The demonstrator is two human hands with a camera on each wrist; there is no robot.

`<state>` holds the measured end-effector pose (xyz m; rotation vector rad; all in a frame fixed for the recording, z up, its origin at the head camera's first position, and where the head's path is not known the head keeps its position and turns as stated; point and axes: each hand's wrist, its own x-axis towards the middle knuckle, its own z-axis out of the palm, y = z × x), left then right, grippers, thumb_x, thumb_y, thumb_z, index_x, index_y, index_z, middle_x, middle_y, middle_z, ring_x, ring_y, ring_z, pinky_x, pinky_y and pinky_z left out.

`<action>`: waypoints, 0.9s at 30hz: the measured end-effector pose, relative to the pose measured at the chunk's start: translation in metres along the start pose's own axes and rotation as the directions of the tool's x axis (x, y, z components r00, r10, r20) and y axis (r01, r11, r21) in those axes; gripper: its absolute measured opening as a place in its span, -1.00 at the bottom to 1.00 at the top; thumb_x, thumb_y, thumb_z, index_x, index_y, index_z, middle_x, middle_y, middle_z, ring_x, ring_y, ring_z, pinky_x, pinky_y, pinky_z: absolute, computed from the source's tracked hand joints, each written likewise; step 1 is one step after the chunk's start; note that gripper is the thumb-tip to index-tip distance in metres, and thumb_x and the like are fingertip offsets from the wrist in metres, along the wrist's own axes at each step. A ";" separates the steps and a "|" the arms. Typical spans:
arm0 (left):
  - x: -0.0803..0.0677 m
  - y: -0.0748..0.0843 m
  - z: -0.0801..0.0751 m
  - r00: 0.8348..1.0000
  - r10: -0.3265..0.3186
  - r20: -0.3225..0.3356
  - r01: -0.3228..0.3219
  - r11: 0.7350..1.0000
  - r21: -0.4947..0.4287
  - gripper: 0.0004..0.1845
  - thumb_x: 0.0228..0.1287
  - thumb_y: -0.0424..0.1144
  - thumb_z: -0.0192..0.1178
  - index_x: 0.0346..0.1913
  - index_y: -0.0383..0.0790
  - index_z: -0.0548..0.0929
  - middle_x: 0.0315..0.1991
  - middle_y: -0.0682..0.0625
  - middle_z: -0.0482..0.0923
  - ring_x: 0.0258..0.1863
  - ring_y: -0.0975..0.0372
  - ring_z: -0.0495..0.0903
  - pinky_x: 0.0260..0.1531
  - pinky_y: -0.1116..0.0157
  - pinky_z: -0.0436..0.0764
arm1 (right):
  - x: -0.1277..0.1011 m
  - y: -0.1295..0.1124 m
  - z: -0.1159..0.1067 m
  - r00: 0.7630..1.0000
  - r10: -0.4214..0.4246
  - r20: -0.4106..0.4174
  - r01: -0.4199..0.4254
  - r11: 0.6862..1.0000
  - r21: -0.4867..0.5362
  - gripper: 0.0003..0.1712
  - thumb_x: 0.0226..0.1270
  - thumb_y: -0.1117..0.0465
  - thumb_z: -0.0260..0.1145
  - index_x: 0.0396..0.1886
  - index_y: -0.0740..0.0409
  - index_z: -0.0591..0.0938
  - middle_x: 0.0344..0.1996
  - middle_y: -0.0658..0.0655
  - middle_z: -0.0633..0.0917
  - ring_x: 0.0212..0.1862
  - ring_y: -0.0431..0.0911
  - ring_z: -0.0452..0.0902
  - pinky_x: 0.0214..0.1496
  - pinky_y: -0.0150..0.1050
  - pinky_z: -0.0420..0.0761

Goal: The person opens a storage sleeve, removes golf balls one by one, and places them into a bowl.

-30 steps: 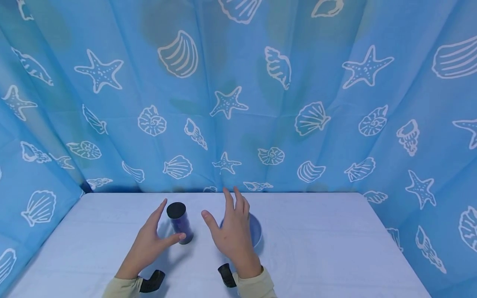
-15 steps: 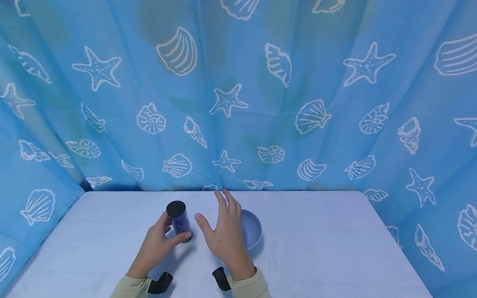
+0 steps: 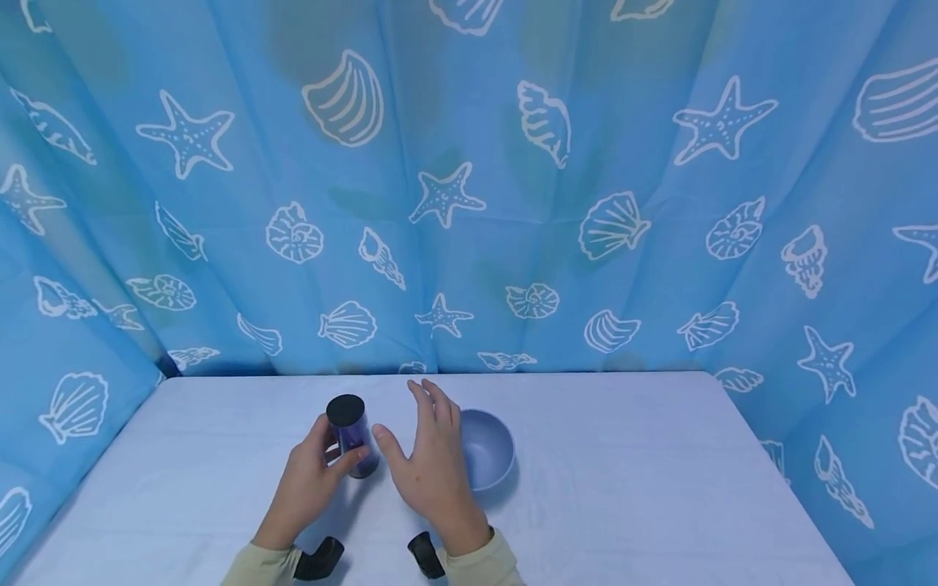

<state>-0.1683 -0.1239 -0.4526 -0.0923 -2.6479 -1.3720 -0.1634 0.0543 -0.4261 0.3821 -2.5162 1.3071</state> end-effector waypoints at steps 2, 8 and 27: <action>0.000 0.002 -0.001 1.000 0.004 -0.001 -0.004 1.000 0.014 -0.36 0.30 -0.28 0.38 0.36 -0.30 0.35 0.26 -0.31 0.51 0.23 -0.17 0.54 0.10 -0.14 0.57 | 0.000 -0.001 0.001 1.000 -0.001 -0.004 0.001 1.000 0.006 -0.18 0.43 -0.20 0.25 0.51 0.12 0.28 0.49 0.24 0.24 0.49 0.14 0.10 0.43 0.26 0.25; -0.002 0.008 -0.004 0.999 0.041 -0.034 -0.038 0.997 0.069 -0.36 0.27 -0.30 0.40 0.35 -0.30 0.37 0.24 -0.28 0.53 0.23 -0.13 0.54 0.11 -0.12 0.58 | -0.001 -0.003 0.003 1.000 -0.022 -0.020 0.023 0.999 0.036 -0.22 0.43 -0.12 0.29 0.49 0.11 0.31 0.44 0.21 0.31 0.45 0.13 0.16 0.42 0.20 0.28; -0.011 0.019 -0.010 0.989 0.134 -0.059 -0.114 0.958 0.264 -0.35 0.15 -0.28 0.50 0.30 -0.27 0.48 0.15 -0.21 0.60 0.16 -0.06 0.60 0.18 -0.09 0.54 | -0.005 -0.009 0.009 1.000 -0.022 -0.015 0.023 0.993 0.111 -0.20 0.40 -0.24 0.27 0.49 0.03 0.35 0.24 0.12 0.49 0.10 -0.05 0.42 0.07 -0.06 0.55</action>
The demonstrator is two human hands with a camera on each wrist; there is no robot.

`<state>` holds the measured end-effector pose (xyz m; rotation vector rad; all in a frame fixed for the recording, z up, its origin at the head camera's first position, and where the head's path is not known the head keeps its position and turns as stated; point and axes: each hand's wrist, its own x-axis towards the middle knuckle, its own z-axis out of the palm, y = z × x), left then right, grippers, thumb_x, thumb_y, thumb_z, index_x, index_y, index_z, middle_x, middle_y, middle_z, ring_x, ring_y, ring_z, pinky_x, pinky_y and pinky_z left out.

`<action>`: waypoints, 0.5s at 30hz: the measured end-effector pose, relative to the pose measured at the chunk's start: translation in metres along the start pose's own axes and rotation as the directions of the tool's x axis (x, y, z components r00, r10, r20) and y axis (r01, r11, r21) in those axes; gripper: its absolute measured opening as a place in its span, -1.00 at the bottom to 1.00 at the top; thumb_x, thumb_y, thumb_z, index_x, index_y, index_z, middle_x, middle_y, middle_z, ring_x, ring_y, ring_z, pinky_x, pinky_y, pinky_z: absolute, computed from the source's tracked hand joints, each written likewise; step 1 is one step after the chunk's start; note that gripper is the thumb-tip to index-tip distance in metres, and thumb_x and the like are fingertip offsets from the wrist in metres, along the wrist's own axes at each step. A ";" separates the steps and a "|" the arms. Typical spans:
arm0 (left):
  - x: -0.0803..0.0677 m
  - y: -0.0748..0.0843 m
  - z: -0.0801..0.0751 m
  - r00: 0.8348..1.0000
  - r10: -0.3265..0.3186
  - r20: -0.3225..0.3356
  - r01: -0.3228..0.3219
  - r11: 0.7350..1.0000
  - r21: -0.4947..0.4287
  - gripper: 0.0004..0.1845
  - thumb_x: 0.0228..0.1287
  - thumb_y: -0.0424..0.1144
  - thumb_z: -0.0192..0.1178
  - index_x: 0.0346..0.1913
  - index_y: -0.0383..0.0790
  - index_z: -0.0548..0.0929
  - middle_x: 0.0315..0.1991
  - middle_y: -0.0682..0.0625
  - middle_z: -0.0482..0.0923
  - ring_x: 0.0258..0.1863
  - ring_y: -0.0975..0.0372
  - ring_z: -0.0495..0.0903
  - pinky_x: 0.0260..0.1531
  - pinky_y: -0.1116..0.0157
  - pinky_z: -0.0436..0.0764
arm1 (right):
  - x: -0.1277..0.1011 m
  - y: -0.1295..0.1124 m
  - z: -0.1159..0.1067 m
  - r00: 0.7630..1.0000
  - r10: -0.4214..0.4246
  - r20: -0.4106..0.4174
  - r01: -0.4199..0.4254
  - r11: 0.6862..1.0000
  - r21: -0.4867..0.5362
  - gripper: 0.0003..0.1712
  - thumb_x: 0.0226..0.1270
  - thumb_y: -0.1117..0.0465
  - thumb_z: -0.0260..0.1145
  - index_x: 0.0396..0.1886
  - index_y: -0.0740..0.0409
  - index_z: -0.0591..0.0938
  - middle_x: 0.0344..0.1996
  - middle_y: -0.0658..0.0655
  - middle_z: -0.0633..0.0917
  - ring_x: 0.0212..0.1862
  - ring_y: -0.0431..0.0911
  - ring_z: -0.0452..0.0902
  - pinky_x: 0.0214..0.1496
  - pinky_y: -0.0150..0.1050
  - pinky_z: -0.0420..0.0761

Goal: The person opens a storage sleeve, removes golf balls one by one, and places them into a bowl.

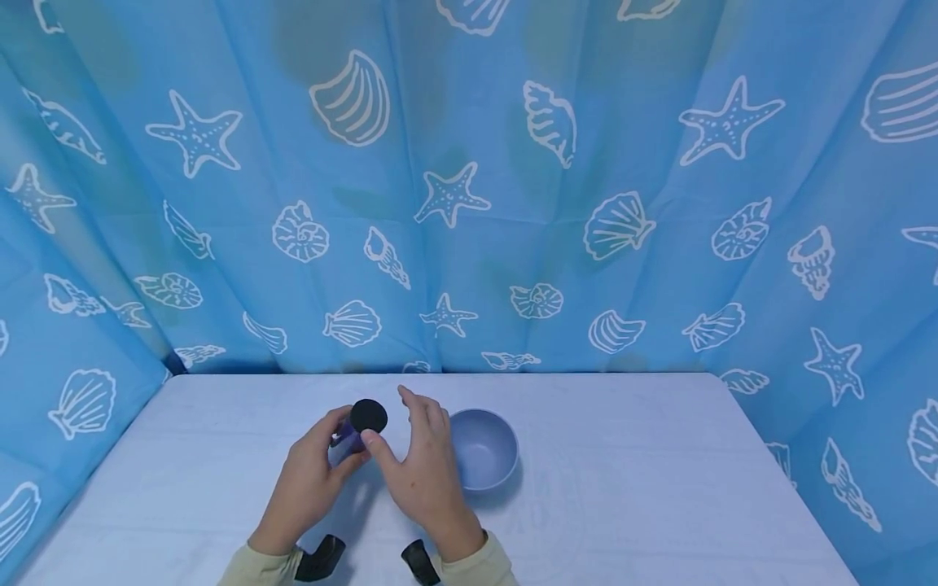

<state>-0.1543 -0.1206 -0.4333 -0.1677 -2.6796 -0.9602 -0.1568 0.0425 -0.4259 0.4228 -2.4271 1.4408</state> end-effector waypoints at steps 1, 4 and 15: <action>0.000 0.001 0.000 1.000 0.002 0.001 -0.002 1.000 0.010 -0.35 0.14 -0.28 0.50 0.29 -0.27 0.48 0.15 -0.21 0.60 0.16 -0.07 0.60 0.18 -0.10 0.53 | 0.000 0.000 0.000 1.000 0.002 0.002 -0.002 1.000 0.004 -0.21 0.40 -0.23 0.27 0.48 0.04 0.36 0.22 0.11 0.51 0.07 -0.06 0.42 0.04 -0.07 0.56; -0.001 0.002 0.000 1.000 0.006 0.003 -0.006 1.000 0.024 -0.36 0.14 -0.29 0.50 0.28 -0.24 0.50 0.13 -0.20 0.60 0.16 -0.06 0.59 0.19 -0.11 0.53 | 0.000 -0.001 0.001 1.000 0.005 0.008 -0.005 1.000 0.003 -0.23 0.40 -0.22 0.28 0.46 0.06 0.39 0.12 0.10 0.56 -0.05 -0.07 0.45 -0.07 -0.17 0.57; -0.001 0.006 0.001 1.000 0.010 -0.003 -0.009 0.999 0.051 -0.39 0.12 -0.32 0.51 0.24 -0.16 0.53 0.12 -0.21 0.57 0.14 -0.07 0.56 0.14 -0.10 0.57 | 0.000 -0.001 0.002 0.999 0.023 0.041 -0.022 0.999 -0.030 -0.30 0.42 -0.27 0.24 0.34 0.09 0.54 -0.20 -0.05 0.52 -0.29 -0.18 0.40 -0.35 -0.35 0.44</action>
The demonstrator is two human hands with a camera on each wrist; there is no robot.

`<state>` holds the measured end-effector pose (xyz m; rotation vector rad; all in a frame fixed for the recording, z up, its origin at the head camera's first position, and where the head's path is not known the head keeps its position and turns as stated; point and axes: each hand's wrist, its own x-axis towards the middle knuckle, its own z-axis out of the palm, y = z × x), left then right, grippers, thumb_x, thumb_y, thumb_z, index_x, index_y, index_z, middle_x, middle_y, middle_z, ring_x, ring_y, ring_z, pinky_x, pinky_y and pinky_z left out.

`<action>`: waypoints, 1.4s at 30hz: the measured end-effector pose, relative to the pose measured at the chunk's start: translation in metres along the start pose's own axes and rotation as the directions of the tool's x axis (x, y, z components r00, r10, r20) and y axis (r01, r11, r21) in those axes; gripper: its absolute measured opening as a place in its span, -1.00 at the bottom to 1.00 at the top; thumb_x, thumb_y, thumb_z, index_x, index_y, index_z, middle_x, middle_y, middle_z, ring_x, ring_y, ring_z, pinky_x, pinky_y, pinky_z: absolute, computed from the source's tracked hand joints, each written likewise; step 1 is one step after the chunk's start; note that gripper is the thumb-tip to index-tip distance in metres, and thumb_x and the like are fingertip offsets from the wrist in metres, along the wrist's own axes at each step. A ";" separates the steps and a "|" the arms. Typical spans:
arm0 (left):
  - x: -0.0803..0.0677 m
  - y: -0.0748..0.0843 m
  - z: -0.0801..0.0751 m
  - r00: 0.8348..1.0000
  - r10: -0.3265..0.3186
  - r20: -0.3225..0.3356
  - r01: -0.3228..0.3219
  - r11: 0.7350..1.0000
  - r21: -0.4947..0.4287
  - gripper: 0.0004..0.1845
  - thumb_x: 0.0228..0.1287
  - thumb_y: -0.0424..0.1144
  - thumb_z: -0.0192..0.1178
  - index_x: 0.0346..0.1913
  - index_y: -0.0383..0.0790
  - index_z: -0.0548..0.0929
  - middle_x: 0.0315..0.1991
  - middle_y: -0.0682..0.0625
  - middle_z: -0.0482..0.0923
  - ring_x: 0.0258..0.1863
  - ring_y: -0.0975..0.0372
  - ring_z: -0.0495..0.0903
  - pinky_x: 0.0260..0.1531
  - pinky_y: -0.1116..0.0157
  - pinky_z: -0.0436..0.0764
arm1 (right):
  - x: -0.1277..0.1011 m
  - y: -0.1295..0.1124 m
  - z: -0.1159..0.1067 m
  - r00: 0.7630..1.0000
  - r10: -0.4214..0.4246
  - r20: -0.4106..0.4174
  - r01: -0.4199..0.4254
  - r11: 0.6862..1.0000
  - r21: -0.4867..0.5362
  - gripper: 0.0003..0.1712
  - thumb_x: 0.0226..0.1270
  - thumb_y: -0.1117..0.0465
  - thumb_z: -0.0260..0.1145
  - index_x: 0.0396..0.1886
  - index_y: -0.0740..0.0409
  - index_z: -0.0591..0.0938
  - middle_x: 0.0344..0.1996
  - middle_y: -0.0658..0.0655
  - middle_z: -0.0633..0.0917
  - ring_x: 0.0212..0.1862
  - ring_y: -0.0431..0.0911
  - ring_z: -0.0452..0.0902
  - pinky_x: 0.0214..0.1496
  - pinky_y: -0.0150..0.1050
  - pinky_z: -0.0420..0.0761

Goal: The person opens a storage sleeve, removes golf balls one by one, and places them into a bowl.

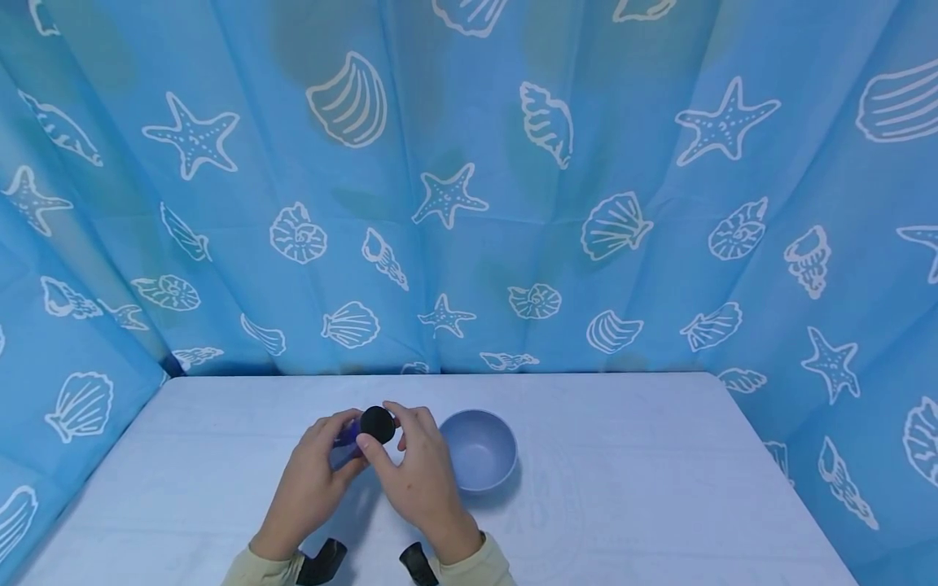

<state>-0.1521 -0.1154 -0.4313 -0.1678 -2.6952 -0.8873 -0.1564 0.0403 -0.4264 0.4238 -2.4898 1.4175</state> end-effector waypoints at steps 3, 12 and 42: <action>0.000 0.000 0.000 1.000 0.003 -0.004 -0.003 1.000 0.010 -0.39 0.11 -0.33 0.51 0.24 -0.15 0.53 0.12 -0.22 0.56 0.14 -0.08 0.56 0.12 -0.10 0.58 | 0.000 0.000 0.000 1.000 0.020 0.006 -0.020 1.000 -0.003 -0.32 0.42 -0.28 0.23 0.33 0.06 0.56 -0.21 -0.05 0.51 -0.29 -0.18 0.38 -0.35 -0.34 0.44; -0.002 0.001 0.002 0.999 0.035 -0.012 -0.035 0.999 0.034 -0.40 0.09 -0.33 0.53 0.22 -0.12 0.56 0.09 -0.18 0.56 0.11 -0.05 0.56 0.11 -0.11 0.58 | 0.001 -0.001 0.000 0.999 0.038 -0.024 -0.038 0.999 0.012 -0.43 0.39 -0.18 0.32 0.18 0.11 0.63 -0.24 -0.05 0.51 -0.29 -0.05 0.44 -0.34 -0.34 0.43; -0.002 -0.003 0.000 0.996 0.079 0.043 -0.081 0.996 0.039 -0.40 0.10 -0.36 0.51 0.23 -0.22 0.55 0.14 -0.15 0.63 0.16 -0.04 0.57 0.17 -0.06 0.56 | 0.004 0.005 -0.002 1.000 -0.026 0.005 0.026 0.999 0.023 -0.49 0.28 -0.01 0.48 0.11 0.19 0.67 -0.15 0.06 0.57 -0.30 -0.20 0.40 -0.29 -0.36 0.47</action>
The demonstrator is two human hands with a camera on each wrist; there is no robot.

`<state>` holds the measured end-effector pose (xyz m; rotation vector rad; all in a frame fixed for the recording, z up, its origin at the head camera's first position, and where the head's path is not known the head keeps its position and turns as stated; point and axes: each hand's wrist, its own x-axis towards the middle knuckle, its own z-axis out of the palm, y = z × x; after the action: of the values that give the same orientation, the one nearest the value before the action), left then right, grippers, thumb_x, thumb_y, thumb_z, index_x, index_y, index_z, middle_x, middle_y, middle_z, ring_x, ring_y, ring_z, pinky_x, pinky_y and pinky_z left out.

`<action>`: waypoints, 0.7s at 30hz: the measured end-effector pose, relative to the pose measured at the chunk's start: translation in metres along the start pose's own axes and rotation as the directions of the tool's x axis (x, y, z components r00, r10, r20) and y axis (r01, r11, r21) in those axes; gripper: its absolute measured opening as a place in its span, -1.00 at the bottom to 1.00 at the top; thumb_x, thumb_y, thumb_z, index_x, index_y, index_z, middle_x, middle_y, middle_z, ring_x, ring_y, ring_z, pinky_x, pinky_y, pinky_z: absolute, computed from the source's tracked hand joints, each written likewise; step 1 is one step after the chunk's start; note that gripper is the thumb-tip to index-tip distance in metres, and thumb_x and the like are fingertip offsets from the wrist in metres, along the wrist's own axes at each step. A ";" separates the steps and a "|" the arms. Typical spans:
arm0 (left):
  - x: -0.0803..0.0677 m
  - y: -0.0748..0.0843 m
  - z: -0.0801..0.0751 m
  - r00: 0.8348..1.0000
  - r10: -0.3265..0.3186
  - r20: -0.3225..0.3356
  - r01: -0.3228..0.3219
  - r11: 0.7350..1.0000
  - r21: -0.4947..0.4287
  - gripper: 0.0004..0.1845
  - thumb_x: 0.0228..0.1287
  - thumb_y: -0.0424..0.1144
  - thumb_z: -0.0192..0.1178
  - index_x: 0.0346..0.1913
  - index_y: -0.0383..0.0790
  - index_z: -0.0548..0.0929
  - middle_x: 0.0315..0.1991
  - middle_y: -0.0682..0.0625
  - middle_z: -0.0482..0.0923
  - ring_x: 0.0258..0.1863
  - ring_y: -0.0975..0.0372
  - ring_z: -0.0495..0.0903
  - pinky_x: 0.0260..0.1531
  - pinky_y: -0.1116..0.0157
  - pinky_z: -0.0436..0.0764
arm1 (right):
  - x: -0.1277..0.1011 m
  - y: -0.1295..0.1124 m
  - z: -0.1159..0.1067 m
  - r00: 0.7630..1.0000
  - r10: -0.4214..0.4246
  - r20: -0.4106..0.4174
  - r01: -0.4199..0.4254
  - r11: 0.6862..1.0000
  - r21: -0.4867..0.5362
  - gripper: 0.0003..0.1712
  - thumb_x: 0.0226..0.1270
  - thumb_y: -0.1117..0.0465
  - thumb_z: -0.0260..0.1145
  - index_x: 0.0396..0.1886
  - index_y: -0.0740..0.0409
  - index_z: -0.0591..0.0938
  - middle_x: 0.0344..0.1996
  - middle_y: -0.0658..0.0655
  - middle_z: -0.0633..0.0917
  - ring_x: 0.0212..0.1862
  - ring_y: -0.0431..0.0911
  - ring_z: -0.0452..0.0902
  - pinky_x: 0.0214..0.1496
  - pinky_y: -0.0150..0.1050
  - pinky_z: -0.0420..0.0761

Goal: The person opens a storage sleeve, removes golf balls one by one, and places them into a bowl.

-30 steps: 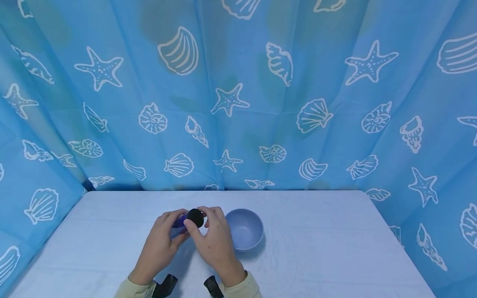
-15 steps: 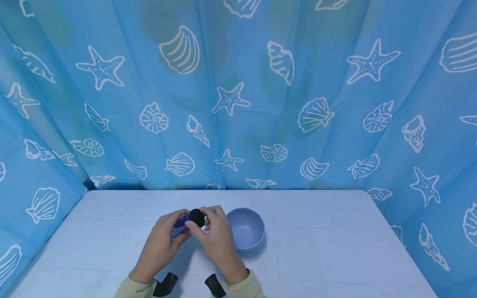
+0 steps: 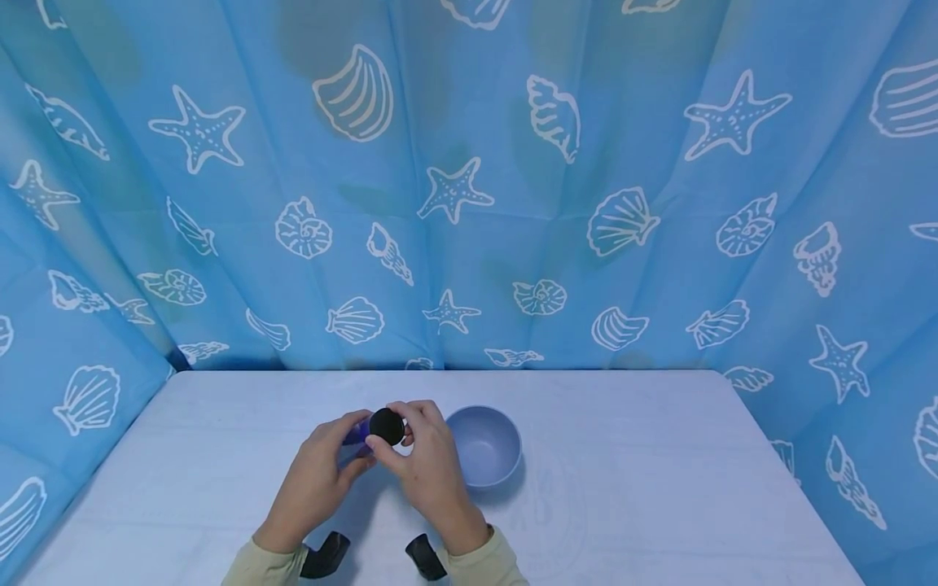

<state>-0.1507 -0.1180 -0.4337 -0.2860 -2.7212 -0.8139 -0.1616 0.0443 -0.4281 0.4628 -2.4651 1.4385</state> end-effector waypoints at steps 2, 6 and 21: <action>0.000 0.000 0.000 1.000 0.001 0.000 -0.001 1.000 0.000 -0.40 0.11 -0.36 0.51 0.24 -0.23 0.55 0.14 -0.15 0.63 0.16 -0.05 0.57 0.17 -0.06 0.56 | 0.000 0.001 0.000 1.000 -0.012 -0.007 0.012 1.000 0.006 -0.49 0.28 -0.02 0.48 0.10 0.19 0.67 -0.16 0.07 0.57 -0.29 -0.19 0.41 -0.29 -0.35 0.46; 0.000 0.000 0.000 1.000 -0.003 0.001 0.003 1.000 -0.008 -0.39 0.11 -0.35 0.51 0.24 -0.24 0.55 0.14 -0.16 0.62 0.16 -0.05 0.58 0.17 -0.05 0.56 | -0.001 0.002 0.001 1.000 -0.025 -0.019 0.026 1.000 0.017 -0.50 0.29 -0.01 0.47 0.11 0.18 0.66 -0.18 0.06 0.56 -0.29 -0.19 0.42 -0.26 -0.34 0.49; 0.001 0.001 -0.003 0.998 -0.060 0.006 0.060 0.998 -0.008 -0.38 0.12 -0.34 0.51 0.26 -0.21 0.54 0.18 -0.16 0.60 0.18 -0.07 0.57 0.18 -0.09 0.54 | 0.001 -0.001 -0.002 0.999 0.042 0.010 -0.042 0.998 0.043 -0.45 0.33 -0.03 0.43 0.22 0.13 0.60 -0.09 0.05 0.56 -0.21 -0.16 0.44 -0.18 -0.32 0.56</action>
<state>-0.1509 -0.1188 -0.4305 -0.2092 -2.7439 -0.8421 -0.1615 0.0454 -0.4257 0.4296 -2.4694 1.5116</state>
